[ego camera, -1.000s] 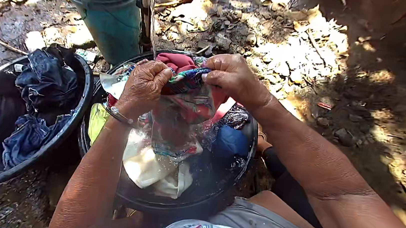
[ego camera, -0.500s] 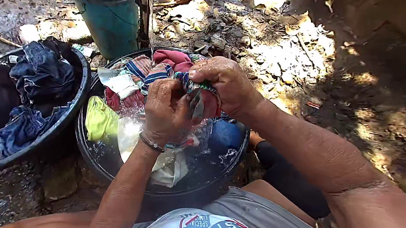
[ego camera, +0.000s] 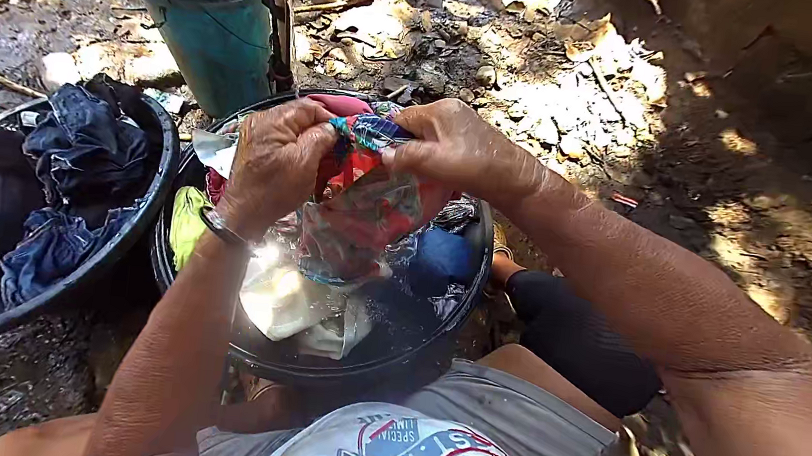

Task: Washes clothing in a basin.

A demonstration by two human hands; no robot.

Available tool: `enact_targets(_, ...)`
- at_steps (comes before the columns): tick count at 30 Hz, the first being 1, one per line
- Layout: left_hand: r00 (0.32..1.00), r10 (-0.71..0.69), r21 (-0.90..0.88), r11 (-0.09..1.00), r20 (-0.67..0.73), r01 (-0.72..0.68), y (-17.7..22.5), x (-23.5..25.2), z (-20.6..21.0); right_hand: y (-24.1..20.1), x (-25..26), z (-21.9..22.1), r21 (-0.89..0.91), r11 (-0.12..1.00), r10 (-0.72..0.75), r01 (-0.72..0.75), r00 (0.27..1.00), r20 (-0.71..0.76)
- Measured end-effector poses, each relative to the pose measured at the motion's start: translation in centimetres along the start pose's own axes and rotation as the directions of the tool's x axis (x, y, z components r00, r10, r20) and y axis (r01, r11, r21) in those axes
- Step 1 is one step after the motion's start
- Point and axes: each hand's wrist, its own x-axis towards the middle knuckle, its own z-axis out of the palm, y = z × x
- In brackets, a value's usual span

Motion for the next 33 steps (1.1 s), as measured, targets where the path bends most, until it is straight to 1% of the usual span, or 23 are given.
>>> enact_targets(1,0.999,-0.032,0.029,0.999,0.037,0.03,0.8,0.3,-0.7,0.0,-0.1,0.0,-0.167,0.984,-0.057,0.061,0.998,0.026)
enact_targets(2,0.997,-0.039,0.039,0.999,0.065,0.037,1.6,0.7,-1.3,0.0,-0.2,0.2,-0.274,0.954,-0.112,0.118,0.993,0.04)
enact_targets(3,0.996,-0.02,0.022,1.0,0.085,0.019,2.0,1.0,-1.7,0.1,-0.2,0.5,-0.332,0.927,-0.172,0.175,0.984,0.038)
enact_targets(5,0.991,0.023,-0.066,0.998,0.131,-0.014,2.6,1.4,-2.0,0.4,0.0,0.9,-0.325,0.906,-0.287,0.272,0.958,0.003)
enact_targets(6,0.985,0.043,-0.112,0.993,0.168,-0.024,2.6,1.4,-2.1,0.5,0.1,0.9,-0.271,0.915,-0.317,0.298,0.948,-0.027)
enact_targets(7,0.976,0.068,-0.155,0.987,0.208,-0.035,2.4,1.3,-2.2,0.6,0.2,0.8,-0.173,0.936,-0.323,0.308,0.944,-0.068)
enact_targets(8,0.966,0.084,-0.188,0.982,0.245,-0.038,2.0,1.1,-2.2,0.6,0.3,0.5,-0.038,0.953,-0.303,0.3,0.947,-0.111)
enact_targets(9,0.958,0.091,-0.19,0.981,0.271,-0.039,1.6,0.8,-2.1,0.5,0.5,0.3,0.099,0.951,-0.276,0.292,0.949,-0.151)
enact_targets(10,0.953,0.094,-0.153,0.987,0.287,-0.052,1.1,0.5,-1.9,0.1,0.4,0.0,0.207,0.935,-0.255,0.288,0.951,-0.174)
enact_targets(11,0.95,0.092,-0.095,0.993,0.298,-0.066,0.4,0.1,-1.5,-0.4,0.1,-0.3,0.272,0.914,-0.255,0.3,0.948,-0.19)
enact_targets(12,0.949,0.081,-0.039,0.997,0.304,-0.072,-0.3,-0.3,-0.8,-0.9,-0.2,-0.5,0.299,0.896,-0.276,0.329,0.939,-0.207)
enact_targets(15,0.969,0.054,0.093,0.992,0.239,-0.079,-3.9,-2.5,1.9,-2.4,-0.6,-1.1,0.335,0.846,-0.317,0.415,0.896,-0.309)
enact_targets(17,0.975,-0.046,0.21,0.978,0.217,0.0,-7.3,-4.3,3.5,-2.7,-0.5,-2.0,0.385,0.821,-0.279,0.422,0.884,-0.374)
enact_targets(19,0.962,-0.216,0.26,0.951,0.169,0.168,-9.8,-5.5,4.1,-2.2,-0.3,-3.1,0.4,0.814,-0.247,0.422,0.873,-0.42)
enact_targets(20,0.955,-0.268,0.235,0.943,0.126,0.234,-10.6,-5.6,3.7,-1.6,-0.1,-3.7,0.378,0.828,-0.233,0.413,0.868,-0.438)
enact_targets(22,0.947,-0.317,0.114,0.944,0.056,0.31,-11.2,-5.1,1.7,0.1,0.4,-5.2,0.289,0.882,-0.221,0.373,0.868,-0.445)
enact_targets(23,0.929,-0.368,0.04,0.93,0.048,0.366,-11.0,-4.4,0.1,1.2,0.7,-6.0,0.253,0.903,-0.215,0.348,0.874,-0.435)
enact_targets(24,0.922,-0.385,-0.031,0.922,0.046,0.387,-10.6,-3.6,-1.8,2.3,1.1,-7.0,0.222,0.92,-0.208,0.323,0.882,-0.422)
enact_targets(26,0.942,-0.332,-0.161,0.928,0.053,0.336,-9.4,-2.0,-5.8,4.2,1.5,-8.8,0.22,0.941,-0.15,0.259,0.898,-0.415)
enact_targets(28,0.972,-0.225,-0.225,0.946,0.059,0.233,-7.6,-0.6,-9.1,5.3,1.4,-10.2,0.229,0.949,-0.111,0.219,0.907,-0.407)
enact_targets(29,0.981,-0.18,-0.261,0.946,0.067,0.191,-6.5,0.0,-10.3,5.7,1.3,-10.8,0.226,0.95,-0.114,0.218,0.91,-0.4)
enact_targets(31,0.992,-0.106,-0.318,0.94,0.075,0.124,-4.5,0.8,-11.9,6.4,1.3,-11.5,0.236,0.937,-0.146,0.259,0.9,-0.411)
enact_targets(33,0.996,-0.006,-0.348,0.937,0.088,0.036,-3.5,1.0,-12.0,6.8,1.4,-11.2,0.26,0.92,-0.157,0.292,0.885,-0.438)
